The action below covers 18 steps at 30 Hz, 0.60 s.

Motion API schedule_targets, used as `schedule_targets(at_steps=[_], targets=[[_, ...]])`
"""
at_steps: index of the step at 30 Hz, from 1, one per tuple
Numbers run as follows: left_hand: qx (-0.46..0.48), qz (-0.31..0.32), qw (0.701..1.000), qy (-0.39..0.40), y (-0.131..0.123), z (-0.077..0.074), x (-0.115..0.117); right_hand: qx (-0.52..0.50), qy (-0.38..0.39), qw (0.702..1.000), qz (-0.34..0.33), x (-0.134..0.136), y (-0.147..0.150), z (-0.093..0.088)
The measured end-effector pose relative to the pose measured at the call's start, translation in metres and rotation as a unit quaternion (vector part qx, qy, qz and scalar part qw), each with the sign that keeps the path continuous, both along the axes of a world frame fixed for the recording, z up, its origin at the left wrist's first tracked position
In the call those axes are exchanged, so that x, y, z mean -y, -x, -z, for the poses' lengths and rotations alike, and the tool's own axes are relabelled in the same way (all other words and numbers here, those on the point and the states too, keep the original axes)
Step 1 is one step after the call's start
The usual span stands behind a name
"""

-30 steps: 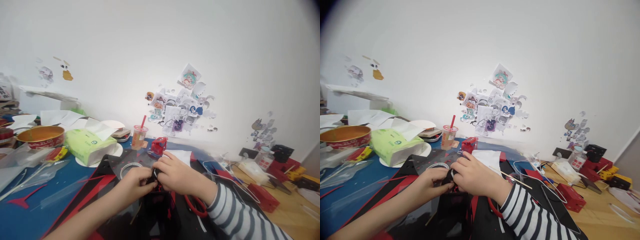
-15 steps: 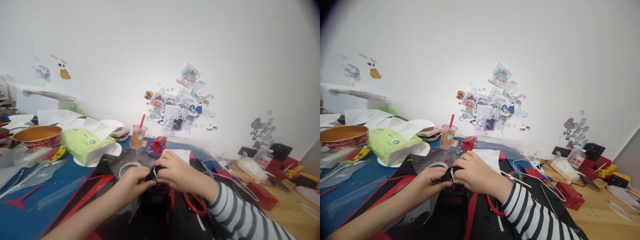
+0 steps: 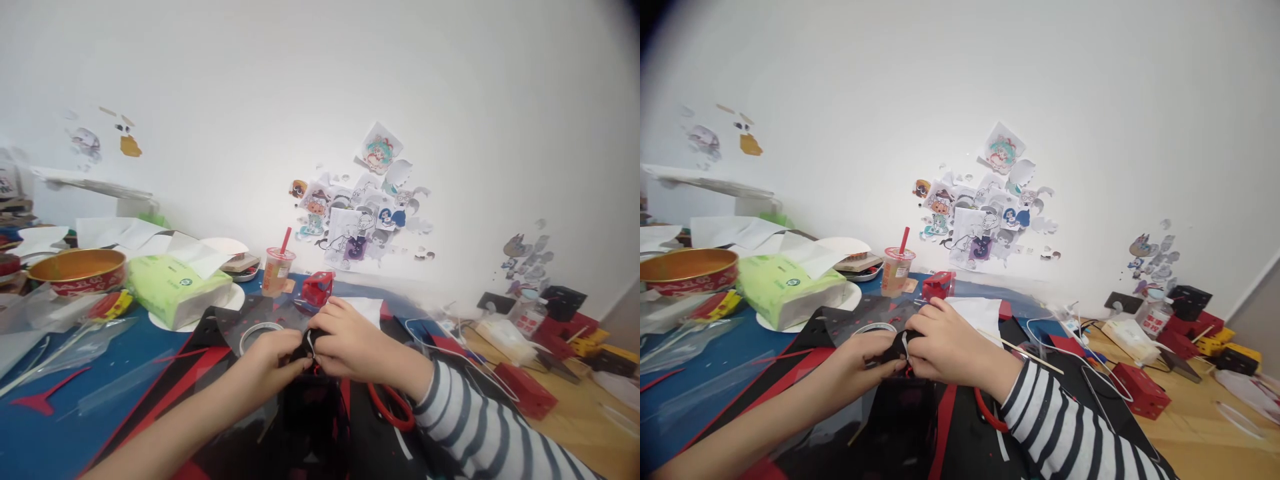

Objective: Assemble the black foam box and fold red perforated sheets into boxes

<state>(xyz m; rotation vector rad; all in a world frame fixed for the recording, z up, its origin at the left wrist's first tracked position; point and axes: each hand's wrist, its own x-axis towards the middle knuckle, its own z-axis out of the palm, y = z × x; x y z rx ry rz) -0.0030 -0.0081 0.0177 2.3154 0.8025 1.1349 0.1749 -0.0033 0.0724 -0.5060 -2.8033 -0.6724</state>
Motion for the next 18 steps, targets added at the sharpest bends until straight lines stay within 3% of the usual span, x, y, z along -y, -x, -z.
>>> schedule_targets(at_steps=[9,18], targets=[[-0.004,-0.001,1.000,0.004,0.002,0.002,-0.002,-0.015,-0.055,0.998,-0.021,-0.011,0.000,0.013],[-0.011,-0.003,1.000,0.012,0.003,0.002,-0.002,-0.028,-0.034,0.999,-0.016,-0.009,-0.003,0.011]])
